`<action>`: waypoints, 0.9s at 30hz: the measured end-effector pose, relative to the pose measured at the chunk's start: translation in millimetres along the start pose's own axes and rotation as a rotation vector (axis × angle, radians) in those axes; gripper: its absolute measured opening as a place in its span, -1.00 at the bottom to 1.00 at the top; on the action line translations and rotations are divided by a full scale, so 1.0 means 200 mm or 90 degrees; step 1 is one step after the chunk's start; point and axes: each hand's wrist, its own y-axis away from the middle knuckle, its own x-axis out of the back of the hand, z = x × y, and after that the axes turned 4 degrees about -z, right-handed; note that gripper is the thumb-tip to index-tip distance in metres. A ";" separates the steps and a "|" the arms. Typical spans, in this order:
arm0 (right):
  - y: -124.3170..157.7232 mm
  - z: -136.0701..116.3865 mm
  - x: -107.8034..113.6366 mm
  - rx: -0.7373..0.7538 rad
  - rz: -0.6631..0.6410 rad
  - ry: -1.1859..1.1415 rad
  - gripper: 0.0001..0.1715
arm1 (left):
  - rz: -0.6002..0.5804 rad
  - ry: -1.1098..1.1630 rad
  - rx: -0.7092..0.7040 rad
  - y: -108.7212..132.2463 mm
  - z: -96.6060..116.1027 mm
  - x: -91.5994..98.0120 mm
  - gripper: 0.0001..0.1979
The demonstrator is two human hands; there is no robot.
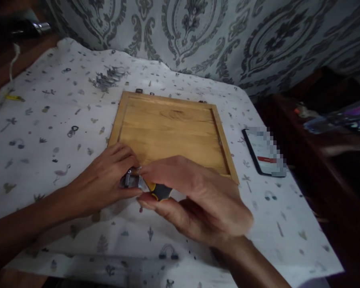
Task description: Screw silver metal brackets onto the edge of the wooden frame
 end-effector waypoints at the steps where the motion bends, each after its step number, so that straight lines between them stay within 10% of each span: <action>1: 0.00 0.00 0.01 0.000 -0.018 0.007 -0.67 | 0.005 0.000 -0.004 0.00 0.00 0.00 -0.72; 11: -0.10 0.00 -0.10 -0.017 0.222 -0.028 -0.89 | -0.032 -0.001 0.015 0.00 0.01 0.01 -0.61; 27: -0.15 0.02 -0.08 -0.042 0.162 -0.114 -0.81 | -0.047 -0.004 0.025 0.00 0.01 0.02 -0.65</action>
